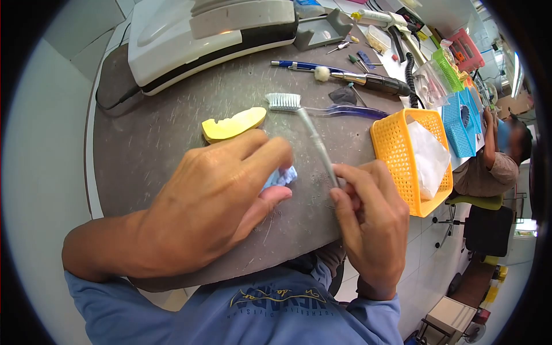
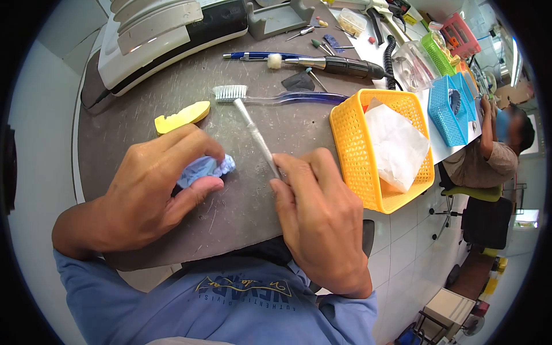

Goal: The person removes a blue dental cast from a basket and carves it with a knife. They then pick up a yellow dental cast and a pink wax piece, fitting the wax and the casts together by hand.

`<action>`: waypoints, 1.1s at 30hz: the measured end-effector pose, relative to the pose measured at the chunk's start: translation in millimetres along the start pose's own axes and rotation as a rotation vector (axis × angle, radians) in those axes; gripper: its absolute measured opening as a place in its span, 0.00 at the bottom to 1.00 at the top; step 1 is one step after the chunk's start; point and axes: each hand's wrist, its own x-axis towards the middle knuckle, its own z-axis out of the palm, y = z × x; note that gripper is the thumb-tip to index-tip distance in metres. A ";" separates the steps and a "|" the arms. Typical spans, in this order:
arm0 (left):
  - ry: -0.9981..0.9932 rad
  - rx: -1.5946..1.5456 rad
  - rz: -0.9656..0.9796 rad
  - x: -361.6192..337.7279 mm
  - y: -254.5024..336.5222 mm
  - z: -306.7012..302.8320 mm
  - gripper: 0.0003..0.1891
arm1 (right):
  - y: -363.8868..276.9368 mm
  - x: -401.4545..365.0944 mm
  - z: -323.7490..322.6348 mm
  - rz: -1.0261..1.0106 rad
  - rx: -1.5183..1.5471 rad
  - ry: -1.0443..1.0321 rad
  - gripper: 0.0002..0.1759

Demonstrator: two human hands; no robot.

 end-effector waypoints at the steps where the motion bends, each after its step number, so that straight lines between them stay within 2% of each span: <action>1: -0.003 -0.003 -0.005 0.1 -0.3 0.6 0.16 | -2.5 -2.0 -2.9 0.079 0.102 0.044 0.15; 3: 0.046 0.117 0.065 0.6 -0.6 1.8 0.14 | -3.8 -9.0 -3.4 0.162 0.205 0.088 0.14; 5: 0.054 0.140 0.082 -0.5 -0.5 2.5 0.13 | -0.6 -18.4 1.3 0.205 0.637 0.342 0.11; 6: 0.066 0.163 0.099 -0.9 -0.5 2.6 0.13 | 7.0 -20.7 -1.8 0.099 0.533 0.345 0.13; 7: 0.062 0.162 0.099 -0.6 -0.7 2.9 0.13 | 9.6 -22.3 3.5 0.102 0.534 0.345 0.13; 9: 0.089 0.173 0.124 0.1 -1.7 3.7 0.13 | 11.4 -19.5 15.4 -0.090 0.625 0.531 0.15; 11: 0.087 0.174 0.116 0.4 -2.3 4.6 0.13 | 13.4 -18.0 18.3 -0.127 0.608 0.519 0.15; 13: 0.086 0.176 0.109 -0.1 -2.5 6.3 0.13 | 8.6 -13.8 18.0 -0.198 0.453 0.380 0.14; 14: 0.098 0.157 0.109 -1.1 -2.1 7.8 0.13 | 6.8 -16.1 21.8 -0.169 0.454 0.349 0.14; 17: 0.111 0.130 0.117 -0.8 -1.4 10.8 0.12 | 5.6 -15.7 30.4 -0.210 0.377 0.324 0.14; 22: 0.118 0.104 0.129 0.8 -2.5 12.6 0.12 | 4.0 -19.4 36.1 -0.170 0.355 0.346 0.12; 33: 0.164 0.094 0.166 4.1 -3.5 15.3 0.13 | 10.9 -19.7 41.0 -0.304 0.344 0.336 0.12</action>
